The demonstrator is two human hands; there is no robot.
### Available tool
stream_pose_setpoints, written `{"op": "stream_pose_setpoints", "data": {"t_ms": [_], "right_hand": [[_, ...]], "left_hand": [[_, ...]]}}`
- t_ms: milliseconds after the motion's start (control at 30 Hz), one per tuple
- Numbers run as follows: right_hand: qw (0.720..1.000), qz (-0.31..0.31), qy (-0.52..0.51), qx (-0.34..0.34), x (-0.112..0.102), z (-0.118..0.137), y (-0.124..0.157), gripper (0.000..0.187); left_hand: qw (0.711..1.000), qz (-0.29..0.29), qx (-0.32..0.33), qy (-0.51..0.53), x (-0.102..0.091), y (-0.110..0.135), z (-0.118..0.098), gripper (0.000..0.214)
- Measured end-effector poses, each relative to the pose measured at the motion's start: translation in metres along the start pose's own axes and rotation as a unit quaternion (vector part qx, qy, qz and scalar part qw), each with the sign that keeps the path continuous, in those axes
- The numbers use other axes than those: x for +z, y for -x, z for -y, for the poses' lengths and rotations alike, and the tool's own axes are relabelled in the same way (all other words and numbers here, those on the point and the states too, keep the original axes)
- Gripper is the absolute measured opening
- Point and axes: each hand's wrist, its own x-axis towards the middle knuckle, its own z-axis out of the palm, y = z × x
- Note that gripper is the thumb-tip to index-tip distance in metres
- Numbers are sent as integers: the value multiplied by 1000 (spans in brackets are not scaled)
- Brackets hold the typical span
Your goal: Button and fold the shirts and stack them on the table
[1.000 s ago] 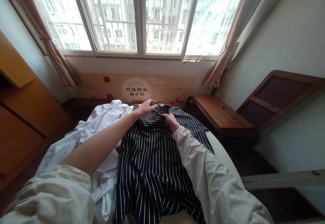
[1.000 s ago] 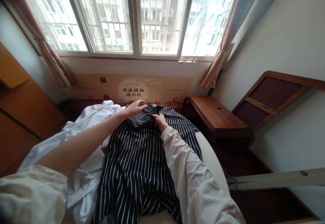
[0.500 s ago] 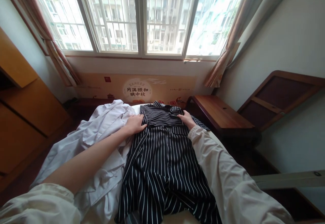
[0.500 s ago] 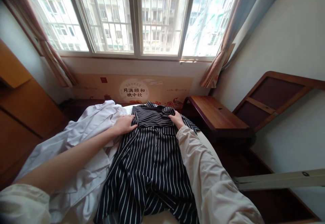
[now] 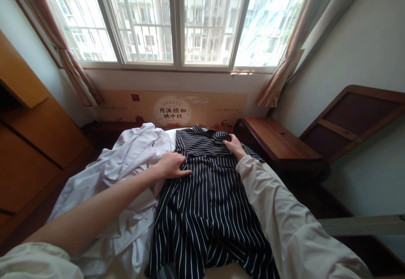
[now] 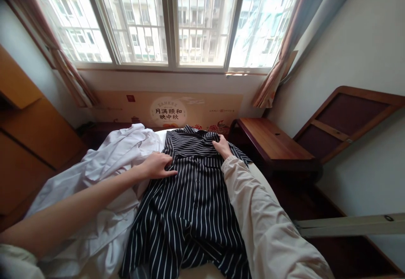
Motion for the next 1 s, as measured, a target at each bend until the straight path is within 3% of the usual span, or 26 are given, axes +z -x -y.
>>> {"op": "stream_pose_setpoints", "data": {"t_ms": [133, 367, 600, 667, 800, 1000], "right_hand": [[1000, 7, 13, -9, -1, 0, -1, 51], [999, 38, 20, -29, -6, 0, 3, 47], [989, 77, 98, -75, 1, 6, 4, 37], [984, 94, 130, -83, 4, 8, 4, 38], [980, 106, 147, -82, 8, 13, 2, 35], [968, 40, 232, -91, -2, -5, 1, 59]], "left_hand": [[999, 25, -9, -18, -2, 6, 0, 24], [985, 11, -151, -86, -21, 19, 18, 29], [975, 114, -155, -115, -29, 26, 12, 30], [975, 99, -170, -101, -36, 16, 8, 41], [973, 6, -222, -66, -44, -23, 9, 63], [955, 34, -296, -1, -21, -76, 30, 56]]}}
